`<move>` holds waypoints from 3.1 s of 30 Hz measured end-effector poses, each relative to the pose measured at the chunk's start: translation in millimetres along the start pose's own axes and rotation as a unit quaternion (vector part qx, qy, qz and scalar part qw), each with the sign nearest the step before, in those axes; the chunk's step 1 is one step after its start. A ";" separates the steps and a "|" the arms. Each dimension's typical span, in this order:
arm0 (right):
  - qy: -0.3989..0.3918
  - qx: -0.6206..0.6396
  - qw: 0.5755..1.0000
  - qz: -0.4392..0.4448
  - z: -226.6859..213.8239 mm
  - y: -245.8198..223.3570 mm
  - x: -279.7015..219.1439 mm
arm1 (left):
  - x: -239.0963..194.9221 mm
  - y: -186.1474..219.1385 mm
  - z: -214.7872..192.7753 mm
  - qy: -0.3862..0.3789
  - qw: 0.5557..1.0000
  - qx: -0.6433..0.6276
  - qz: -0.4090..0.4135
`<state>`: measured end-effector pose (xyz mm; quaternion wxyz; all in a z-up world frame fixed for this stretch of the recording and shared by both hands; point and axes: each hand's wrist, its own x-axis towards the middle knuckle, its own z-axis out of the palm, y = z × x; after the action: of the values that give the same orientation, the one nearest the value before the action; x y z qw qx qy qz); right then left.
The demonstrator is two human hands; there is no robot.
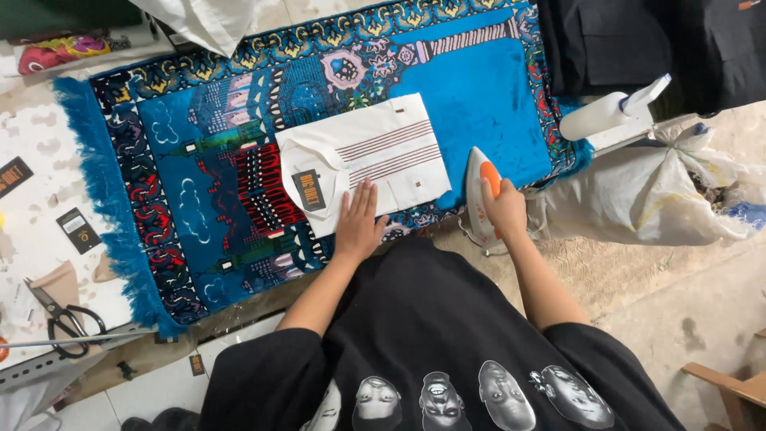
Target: The person irons a white short-sleeved shirt with red stripes on a blue patterned mat, then places it on a stack of folded clothes. The person then unfolds a second white shirt and lays it flat on the mat.
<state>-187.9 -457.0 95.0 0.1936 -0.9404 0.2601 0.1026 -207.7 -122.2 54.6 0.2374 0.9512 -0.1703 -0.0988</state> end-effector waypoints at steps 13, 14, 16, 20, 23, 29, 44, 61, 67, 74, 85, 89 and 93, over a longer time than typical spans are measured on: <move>-0.106 0.017 0.990 -0.093 46.8 -116.0 -128.3 | -90.7 -117.1 -17.7 0.108 0.991 0.057 -0.046; -0.094 0.041 0.993 -0.062 50.3 -119.6 -127.6 | -91.3 -121.9 -16.4 0.089 0.994 0.051 -0.047; -0.084 0.064 0.994 -0.029 57.8 -127.7 -124.3 | -91.2 -127.0 -14.8 0.067 0.996 0.045 -0.048; -0.053 0.069 0.996 -0.002 69.6 -143.9 -121.9 | -91.9 -127.4 -14.6 0.051 0.996 0.051 -0.052; -0.054 0.071 0.996 0.015 72.0 -141.0 -134.9 | -95.2 -125.5 -16.3 0.041 0.996 0.050 -0.055; -0.045 0.072 0.996 0.041 79.6 -146.8 -136.5 | -87.7 -123.5 -21.4 0.049 0.996 0.054 -0.047; -0.034 0.078 0.993 0.076 77.1 -157.0 -147.3 | -91.8 -122.6 -27.6 0.061 0.996 0.052 -0.025; -0.045 0.110 0.993 0.011 67.3 -166.4 -130.5 | -93.8 -122.4 -27.3 0.083 0.995 0.050 -0.017; -0.140 0.059 0.988 0.000 60.2 -140.0 -150.8 | -96.6 -121.9 -26.7 0.057 0.997 0.041 -0.036; -0.180 0.043 0.979 -0.082 21.1 -100.2 -171.1 | -95.1 -120.1 -29.2 0.086 0.995 0.013 -0.057; 0.032 0.316 0.948 -0.002 -30.6 17.4 0.1 | -66.1 -102.1 3.0 0.244 0.912 -0.143 -0.298; 0.147 0.399 0.905 -0.012 -41.1 11.6 67.7 | -37.7 -111.3 13.9 0.078 0.801 -0.330 -0.493; 0.200 0.545 0.809 -0.090 -72.9 -44.6 68.4 | -30.6 -132.8 43.2 0.085 0.759 -0.379 -0.523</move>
<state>-99.9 -482.9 154.7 0.6265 -0.6994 0.2207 -0.2638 -210.7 -18.7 -44.0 0.5036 0.7290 0.4261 -0.1830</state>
